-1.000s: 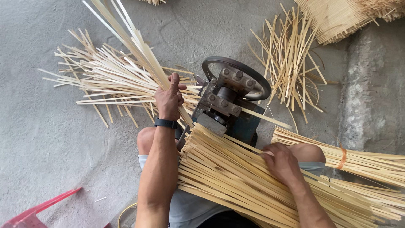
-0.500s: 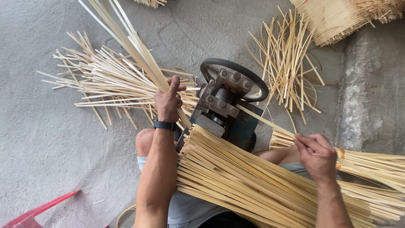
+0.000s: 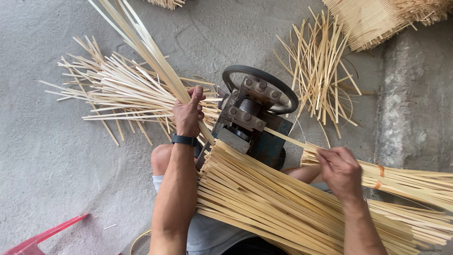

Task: The person sits on the floor and feeds long bamboo strips one at a time through a hand-cranked splitting machine, pulling each strip through the blade to split it into thinner slats. The split strips are gathered into a growing bundle on the lap while scrap strips pile beside the machine.

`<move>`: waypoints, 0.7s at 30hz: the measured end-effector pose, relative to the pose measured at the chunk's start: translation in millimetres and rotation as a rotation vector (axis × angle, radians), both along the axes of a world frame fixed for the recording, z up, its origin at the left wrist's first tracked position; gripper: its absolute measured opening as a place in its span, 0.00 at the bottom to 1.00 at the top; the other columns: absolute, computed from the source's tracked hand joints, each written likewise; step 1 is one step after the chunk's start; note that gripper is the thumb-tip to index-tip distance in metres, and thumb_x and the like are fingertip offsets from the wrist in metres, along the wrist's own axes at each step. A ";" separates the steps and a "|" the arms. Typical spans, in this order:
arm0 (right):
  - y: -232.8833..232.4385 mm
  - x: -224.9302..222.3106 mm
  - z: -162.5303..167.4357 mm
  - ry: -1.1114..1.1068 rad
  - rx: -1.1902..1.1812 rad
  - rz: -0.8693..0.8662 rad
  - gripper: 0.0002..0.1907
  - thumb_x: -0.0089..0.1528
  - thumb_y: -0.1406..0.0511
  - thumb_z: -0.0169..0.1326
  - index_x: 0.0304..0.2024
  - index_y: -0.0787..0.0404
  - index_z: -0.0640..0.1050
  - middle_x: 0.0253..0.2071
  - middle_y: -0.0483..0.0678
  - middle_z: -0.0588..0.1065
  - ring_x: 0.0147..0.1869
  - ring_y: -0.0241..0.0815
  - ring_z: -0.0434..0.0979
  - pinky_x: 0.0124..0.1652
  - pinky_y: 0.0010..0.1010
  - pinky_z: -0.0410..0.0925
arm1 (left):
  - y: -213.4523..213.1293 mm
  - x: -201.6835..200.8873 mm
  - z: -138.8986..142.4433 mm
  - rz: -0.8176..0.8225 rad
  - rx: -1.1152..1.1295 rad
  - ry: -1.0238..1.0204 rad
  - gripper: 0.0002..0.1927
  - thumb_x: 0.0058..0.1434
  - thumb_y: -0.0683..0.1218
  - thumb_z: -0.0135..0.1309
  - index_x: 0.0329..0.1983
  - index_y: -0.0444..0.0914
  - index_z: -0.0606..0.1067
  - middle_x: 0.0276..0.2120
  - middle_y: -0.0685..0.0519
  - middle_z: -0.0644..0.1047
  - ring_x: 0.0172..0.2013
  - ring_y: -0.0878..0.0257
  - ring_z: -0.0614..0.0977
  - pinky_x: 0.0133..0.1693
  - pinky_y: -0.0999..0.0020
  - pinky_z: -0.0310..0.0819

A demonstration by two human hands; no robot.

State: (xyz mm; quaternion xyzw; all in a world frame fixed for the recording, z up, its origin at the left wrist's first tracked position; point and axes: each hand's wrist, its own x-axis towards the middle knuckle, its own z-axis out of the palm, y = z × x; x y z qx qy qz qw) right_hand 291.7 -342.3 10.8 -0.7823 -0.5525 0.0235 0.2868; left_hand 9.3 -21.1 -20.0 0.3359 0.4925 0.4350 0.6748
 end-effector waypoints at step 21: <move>-17.6 -41.0 -32.6 0.521 -0.636 -0.026 0.11 0.57 0.57 0.63 0.36 0.57 0.83 0.29 0.45 0.83 0.29 0.39 0.82 0.31 0.30 0.77 | -2.5 -1.2 -3.9 -0.039 0.022 -0.040 0.26 0.56 0.57 0.66 0.48 0.35 0.77 0.32 0.55 0.77 0.21 0.74 0.70 0.18 0.80 0.63</move>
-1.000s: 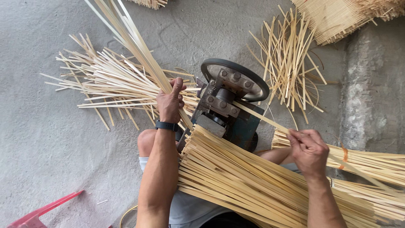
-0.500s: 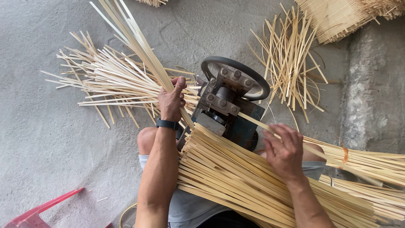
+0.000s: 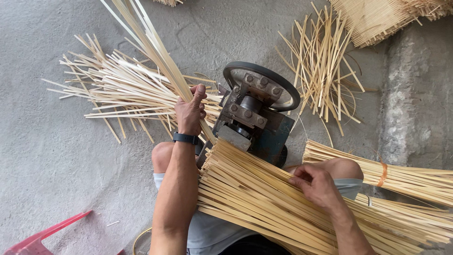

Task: The person sits on the floor and feeds long bamboo strips one at a time through a hand-cranked splitting machine, pulling each strip through the blade to split it into thinner slats. The split strips are gathered into a growing bundle on the lap while scrap strips pile beside the machine.

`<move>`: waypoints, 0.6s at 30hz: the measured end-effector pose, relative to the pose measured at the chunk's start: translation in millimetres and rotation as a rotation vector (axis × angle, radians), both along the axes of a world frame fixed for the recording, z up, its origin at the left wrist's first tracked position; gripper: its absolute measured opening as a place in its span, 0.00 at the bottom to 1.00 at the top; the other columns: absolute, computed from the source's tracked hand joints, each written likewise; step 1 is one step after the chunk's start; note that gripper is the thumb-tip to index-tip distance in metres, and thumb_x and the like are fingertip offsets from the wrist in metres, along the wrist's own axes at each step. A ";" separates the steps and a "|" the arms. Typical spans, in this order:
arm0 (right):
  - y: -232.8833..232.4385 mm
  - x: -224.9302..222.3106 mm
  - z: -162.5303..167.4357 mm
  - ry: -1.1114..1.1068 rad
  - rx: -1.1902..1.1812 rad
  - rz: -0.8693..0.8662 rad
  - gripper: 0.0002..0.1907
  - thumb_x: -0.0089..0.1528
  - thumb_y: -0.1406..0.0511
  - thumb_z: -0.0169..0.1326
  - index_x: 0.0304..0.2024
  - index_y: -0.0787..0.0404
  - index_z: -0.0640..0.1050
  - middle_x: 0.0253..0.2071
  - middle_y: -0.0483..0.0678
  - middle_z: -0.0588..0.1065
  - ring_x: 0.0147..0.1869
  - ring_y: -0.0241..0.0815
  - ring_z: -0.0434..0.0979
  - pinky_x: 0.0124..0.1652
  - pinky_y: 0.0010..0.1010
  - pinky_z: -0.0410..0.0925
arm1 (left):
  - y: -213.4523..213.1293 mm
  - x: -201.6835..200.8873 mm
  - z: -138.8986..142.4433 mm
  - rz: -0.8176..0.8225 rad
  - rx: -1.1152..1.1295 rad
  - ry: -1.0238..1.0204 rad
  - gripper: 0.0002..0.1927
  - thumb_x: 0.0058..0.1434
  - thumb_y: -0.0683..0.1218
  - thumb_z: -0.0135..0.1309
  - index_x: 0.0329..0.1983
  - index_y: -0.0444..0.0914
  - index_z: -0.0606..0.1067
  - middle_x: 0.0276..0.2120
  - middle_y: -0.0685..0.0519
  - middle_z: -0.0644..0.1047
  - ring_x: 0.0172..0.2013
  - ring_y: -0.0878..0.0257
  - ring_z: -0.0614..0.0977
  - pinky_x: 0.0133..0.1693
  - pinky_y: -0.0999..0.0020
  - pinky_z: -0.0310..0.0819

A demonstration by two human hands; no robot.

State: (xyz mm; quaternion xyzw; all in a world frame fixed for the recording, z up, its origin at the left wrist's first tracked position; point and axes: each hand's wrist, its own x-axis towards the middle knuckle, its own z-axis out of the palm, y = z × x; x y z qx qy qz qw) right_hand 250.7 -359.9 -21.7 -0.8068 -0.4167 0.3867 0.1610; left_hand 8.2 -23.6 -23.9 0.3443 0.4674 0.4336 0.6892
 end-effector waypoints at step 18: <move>-27.5 65.5 37.0 -0.184 0.332 -0.085 0.05 0.59 0.62 0.64 0.33 0.55 0.87 0.31 0.43 0.84 0.25 0.36 0.80 0.23 0.29 0.70 | -1.0 -0.7 2.6 0.002 -0.011 -0.018 0.24 0.57 0.56 0.66 0.47 0.35 0.77 0.31 0.56 0.77 0.21 0.74 0.70 0.18 0.80 0.62</move>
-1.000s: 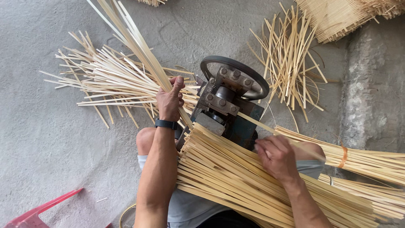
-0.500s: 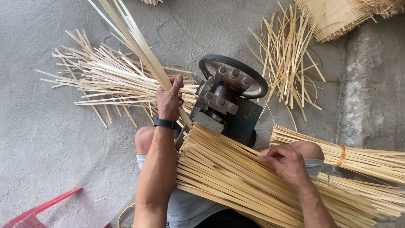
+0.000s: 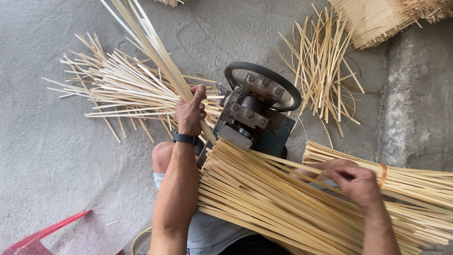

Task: The person sits on the floor and feeds long bamboo strips one at a time through a hand-cranked splitting machine, pulling each strip through the blade to split it into thinner slats. The split strips are gathered into a growing bundle on the lap while scrap strips pile beside the machine.

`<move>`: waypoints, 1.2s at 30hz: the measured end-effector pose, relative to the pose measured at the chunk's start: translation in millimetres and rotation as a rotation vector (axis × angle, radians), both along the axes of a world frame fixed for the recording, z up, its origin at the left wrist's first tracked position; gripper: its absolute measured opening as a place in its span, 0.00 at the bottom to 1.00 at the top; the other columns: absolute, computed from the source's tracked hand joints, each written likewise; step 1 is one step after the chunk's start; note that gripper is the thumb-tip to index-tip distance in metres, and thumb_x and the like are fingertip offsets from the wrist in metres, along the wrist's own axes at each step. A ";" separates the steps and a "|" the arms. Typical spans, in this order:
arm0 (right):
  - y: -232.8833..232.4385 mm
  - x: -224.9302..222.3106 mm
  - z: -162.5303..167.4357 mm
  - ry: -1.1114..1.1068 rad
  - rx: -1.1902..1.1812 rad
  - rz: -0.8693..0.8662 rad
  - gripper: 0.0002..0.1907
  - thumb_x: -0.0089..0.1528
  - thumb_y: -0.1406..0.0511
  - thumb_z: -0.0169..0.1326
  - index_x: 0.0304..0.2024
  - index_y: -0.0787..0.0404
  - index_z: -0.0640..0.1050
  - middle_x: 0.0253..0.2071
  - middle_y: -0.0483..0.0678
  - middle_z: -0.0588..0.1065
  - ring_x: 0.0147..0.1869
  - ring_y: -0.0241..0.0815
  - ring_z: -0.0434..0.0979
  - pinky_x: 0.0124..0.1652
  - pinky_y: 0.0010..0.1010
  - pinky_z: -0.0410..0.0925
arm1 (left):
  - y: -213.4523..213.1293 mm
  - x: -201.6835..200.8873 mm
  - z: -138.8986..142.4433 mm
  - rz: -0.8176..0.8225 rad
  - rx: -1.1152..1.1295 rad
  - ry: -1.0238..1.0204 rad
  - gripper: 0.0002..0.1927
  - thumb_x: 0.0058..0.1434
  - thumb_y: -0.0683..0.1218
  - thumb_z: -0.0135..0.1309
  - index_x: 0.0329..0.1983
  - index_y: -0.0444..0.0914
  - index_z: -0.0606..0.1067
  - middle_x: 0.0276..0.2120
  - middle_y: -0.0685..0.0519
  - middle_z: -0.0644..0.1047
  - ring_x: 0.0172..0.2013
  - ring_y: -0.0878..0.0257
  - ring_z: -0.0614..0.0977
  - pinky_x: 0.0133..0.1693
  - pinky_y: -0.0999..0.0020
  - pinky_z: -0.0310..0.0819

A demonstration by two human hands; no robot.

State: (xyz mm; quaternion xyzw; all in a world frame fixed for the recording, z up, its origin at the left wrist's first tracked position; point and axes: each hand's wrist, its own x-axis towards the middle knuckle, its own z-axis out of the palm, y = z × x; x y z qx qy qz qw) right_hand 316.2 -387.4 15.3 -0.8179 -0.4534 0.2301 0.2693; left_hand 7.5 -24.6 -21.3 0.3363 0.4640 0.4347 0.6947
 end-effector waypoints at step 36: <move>1.4 0.5 -10.7 -0.046 -0.032 0.137 0.11 0.62 0.58 0.58 0.38 0.57 0.84 0.27 0.46 0.79 0.25 0.36 0.79 0.22 0.24 0.71 | 0.1 -0.4 -0.7 -0.011 0.020 0.036 0.26 0.57 0.57 0.66 0.48 0.34 0.77 0.32 0.55 0.77 0.22 0.73 0.70 0.18 0.80 0.64</move>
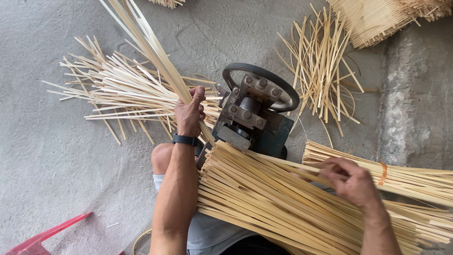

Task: The person sits on the floor and feeds long bamboo strips one at a time through a hand-cranked splitting machine, pulling each strip through the blade to split it into thinner slats. The split strips are gathered into a growing bundle on the lap while scrap strips pile beside the machine.

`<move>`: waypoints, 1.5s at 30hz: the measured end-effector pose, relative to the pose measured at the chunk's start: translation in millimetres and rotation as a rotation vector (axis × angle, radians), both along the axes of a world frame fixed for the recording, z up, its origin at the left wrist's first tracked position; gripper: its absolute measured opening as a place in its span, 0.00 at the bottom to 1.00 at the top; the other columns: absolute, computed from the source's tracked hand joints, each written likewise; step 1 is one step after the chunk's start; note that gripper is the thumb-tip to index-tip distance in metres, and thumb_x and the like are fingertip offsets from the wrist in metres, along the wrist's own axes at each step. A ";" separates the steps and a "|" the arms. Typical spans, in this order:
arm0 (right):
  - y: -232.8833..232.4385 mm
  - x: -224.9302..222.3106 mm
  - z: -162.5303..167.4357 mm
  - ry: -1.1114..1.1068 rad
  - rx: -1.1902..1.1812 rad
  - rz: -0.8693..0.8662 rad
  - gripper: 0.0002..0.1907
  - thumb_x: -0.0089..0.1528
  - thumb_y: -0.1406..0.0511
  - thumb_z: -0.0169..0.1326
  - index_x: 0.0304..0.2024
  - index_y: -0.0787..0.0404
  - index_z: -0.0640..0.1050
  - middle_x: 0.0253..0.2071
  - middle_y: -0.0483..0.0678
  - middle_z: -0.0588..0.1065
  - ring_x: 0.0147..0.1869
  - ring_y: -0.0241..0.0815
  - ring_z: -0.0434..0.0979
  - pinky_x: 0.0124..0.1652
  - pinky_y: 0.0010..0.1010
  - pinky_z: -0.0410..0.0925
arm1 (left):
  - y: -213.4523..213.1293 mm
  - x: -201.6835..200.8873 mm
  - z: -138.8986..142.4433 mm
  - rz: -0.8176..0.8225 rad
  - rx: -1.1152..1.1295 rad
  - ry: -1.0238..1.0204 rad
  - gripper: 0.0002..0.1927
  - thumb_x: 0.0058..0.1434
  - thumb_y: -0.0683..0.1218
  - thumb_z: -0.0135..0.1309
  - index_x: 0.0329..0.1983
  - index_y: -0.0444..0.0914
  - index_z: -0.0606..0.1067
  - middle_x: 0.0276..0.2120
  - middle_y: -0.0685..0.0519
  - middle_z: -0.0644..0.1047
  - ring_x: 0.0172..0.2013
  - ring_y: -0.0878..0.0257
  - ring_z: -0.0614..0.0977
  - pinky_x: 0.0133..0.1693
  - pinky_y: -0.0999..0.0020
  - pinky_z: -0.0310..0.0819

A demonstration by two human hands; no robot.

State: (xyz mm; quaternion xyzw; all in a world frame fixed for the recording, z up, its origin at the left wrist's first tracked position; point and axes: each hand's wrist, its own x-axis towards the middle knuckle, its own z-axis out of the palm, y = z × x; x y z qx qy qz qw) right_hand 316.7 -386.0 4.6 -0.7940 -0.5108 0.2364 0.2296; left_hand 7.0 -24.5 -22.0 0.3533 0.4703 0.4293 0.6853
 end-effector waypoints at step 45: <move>58.8 -28.0 1.0 -0.384 0.383 0.042 0.05 0.64 0.66 0.61 0.38 0.62 0.83 0.38 0.51 0.81 0.41 0.41 0.82 0.41 0.28 0.77 | -1.2 3.5 -1.9 -0.002 -0.007 0.011 0.26 0.55 0.57 0.67 0.48 0.35 0.78 0.32 0.55 0.78 0.22 0.74 0.72 0.20 0.80 0.68</move>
